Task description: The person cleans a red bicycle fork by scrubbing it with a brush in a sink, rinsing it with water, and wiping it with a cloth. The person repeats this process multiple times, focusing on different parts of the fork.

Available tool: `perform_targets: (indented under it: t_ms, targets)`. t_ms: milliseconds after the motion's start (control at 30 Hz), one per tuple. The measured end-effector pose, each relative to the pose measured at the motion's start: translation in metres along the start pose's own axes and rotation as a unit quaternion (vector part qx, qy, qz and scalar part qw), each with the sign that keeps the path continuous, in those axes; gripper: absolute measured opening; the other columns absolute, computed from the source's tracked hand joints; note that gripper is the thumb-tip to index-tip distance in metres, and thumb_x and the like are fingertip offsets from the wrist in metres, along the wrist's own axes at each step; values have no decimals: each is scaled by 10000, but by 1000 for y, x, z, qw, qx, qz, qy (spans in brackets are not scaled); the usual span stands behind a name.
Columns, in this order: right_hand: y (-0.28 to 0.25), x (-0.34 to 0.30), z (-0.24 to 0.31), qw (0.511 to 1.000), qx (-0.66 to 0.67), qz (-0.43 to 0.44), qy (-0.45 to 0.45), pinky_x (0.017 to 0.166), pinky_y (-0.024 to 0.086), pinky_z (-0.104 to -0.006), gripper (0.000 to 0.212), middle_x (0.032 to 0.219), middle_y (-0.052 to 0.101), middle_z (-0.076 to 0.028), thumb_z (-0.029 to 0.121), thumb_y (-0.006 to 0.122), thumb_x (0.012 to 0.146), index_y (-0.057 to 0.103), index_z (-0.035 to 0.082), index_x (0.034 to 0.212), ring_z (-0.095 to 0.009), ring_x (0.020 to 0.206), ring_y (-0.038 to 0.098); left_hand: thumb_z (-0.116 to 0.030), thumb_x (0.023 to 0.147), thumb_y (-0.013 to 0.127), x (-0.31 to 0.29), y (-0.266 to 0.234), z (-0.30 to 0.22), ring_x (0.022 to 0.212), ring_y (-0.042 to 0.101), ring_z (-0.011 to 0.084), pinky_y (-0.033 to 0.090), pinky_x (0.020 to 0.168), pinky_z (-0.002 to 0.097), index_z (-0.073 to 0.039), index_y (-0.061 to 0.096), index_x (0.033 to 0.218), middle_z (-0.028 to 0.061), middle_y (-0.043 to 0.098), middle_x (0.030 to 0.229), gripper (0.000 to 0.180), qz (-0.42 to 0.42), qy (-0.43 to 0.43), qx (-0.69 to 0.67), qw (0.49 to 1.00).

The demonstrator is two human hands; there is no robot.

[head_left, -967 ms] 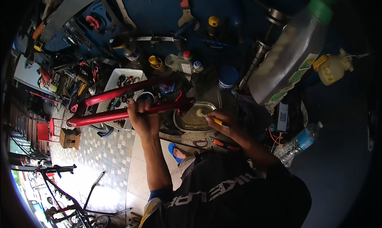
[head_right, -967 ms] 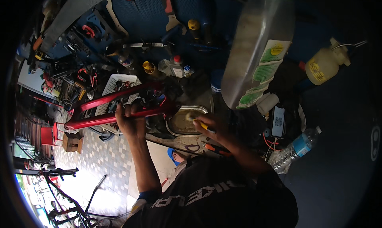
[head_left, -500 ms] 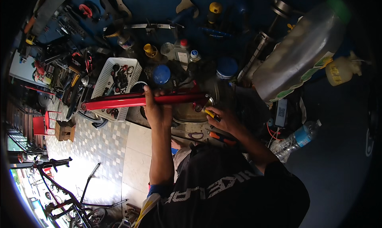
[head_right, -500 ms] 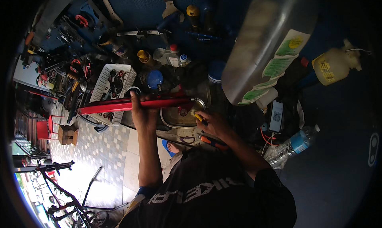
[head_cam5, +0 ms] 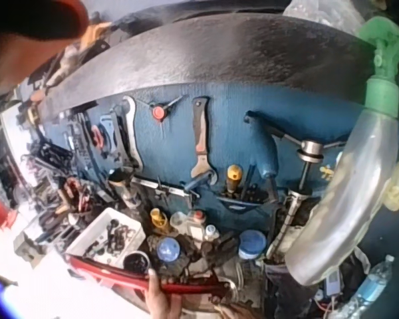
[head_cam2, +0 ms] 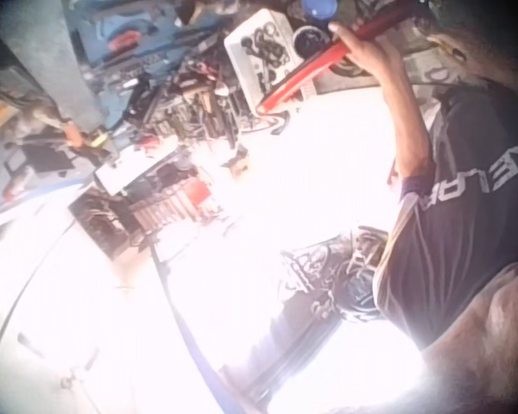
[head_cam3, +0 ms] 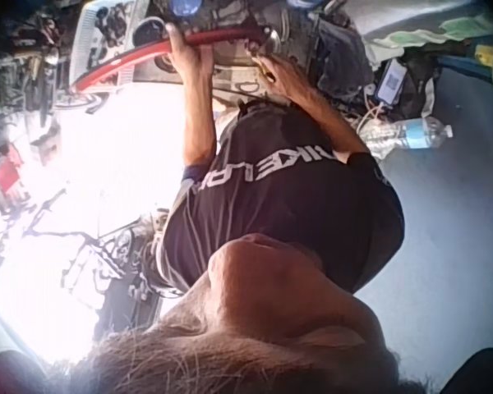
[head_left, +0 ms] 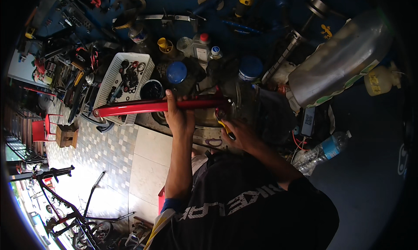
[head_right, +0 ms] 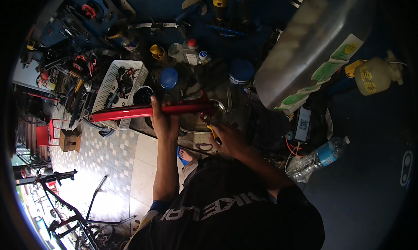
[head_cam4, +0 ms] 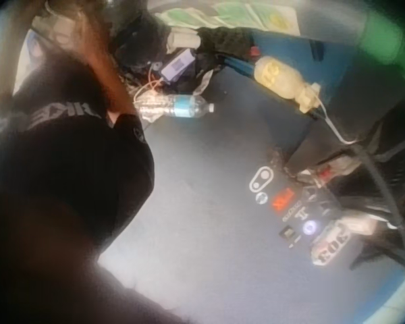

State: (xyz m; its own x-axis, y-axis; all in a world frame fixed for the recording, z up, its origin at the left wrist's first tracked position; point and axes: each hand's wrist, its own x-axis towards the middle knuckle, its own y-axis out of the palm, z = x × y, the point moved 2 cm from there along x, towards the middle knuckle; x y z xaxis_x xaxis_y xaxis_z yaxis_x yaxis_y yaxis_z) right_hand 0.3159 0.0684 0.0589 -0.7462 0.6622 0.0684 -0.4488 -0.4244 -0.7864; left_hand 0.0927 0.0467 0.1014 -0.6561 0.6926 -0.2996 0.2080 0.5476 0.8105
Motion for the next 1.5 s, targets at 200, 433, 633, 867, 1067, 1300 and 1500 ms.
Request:
perform_targets:
  t_ms: [200,433,633,867,1067,1300,1500]
  targets:
    - [30,33,12,983,124,-128,-42,654,539,-404,326,874,672,-155,204,676,906,612,45,1182,-329,763,676,-343,956,686,-2,6,11,796,562,161,524,852,451,-175,536,991,-4,532,817,228,14,21,29,999]
    - [28,25,1,985,96,-143,-13,626,542,-407,257,852,682,-154,184,695,899,648,56,1116,-318,728,689,-331,954,693,2,12,10,792,563,155,531,810,412,-180,542,970,2,540,822,214,8,24,34,999]
    - [24,25,6,989,59,-138,-19,647,550,-396,290,862,689,-143,192,680,907,654,45,1155,-298,746,693,-347,952,693,10,16,13,802,543,154,529,826,417,-170,538,974,-1,518,827,236,2,41,45,998]
    - [26,33,8,992,44,-117,-25,626,525,-368,284,807,665,-128,154,710,887,659,58,1150,-283,705,666,-365,952,691,0,25,13,808,536,155,510,841,428,-152,532,977,-3,518,834,267,6,22,37,999]
    - [24,41,15,992,23,-120,-29,650,541,-406,297,855,671,-143,186,690,890,634,70,1157,-308,760,671,-356,970,666,1,26,9,816,526,158,506,859,444,-152,527,979,-3,517,846,247,7,23,55,998]
    - [25,31,11,990,17,-132,-48,675,553,-397,325,933,680,-130,185,699,873,642,67,1171,-302,815,674,-357,973,662,7,13,11,829,519,157,509,860,439,-157,526,980,-4,507,853,242,31,31,56,997]
    - [22,30,7,992,73,-100,-25,709,562,-388,385,985,689,-123,162,719,859,640,88,1228,-299,832,681,-352,972,666,6,20,8,798,533,153,524,827,430,-158,525,971,-5,510,826,240,19,32,53,998]
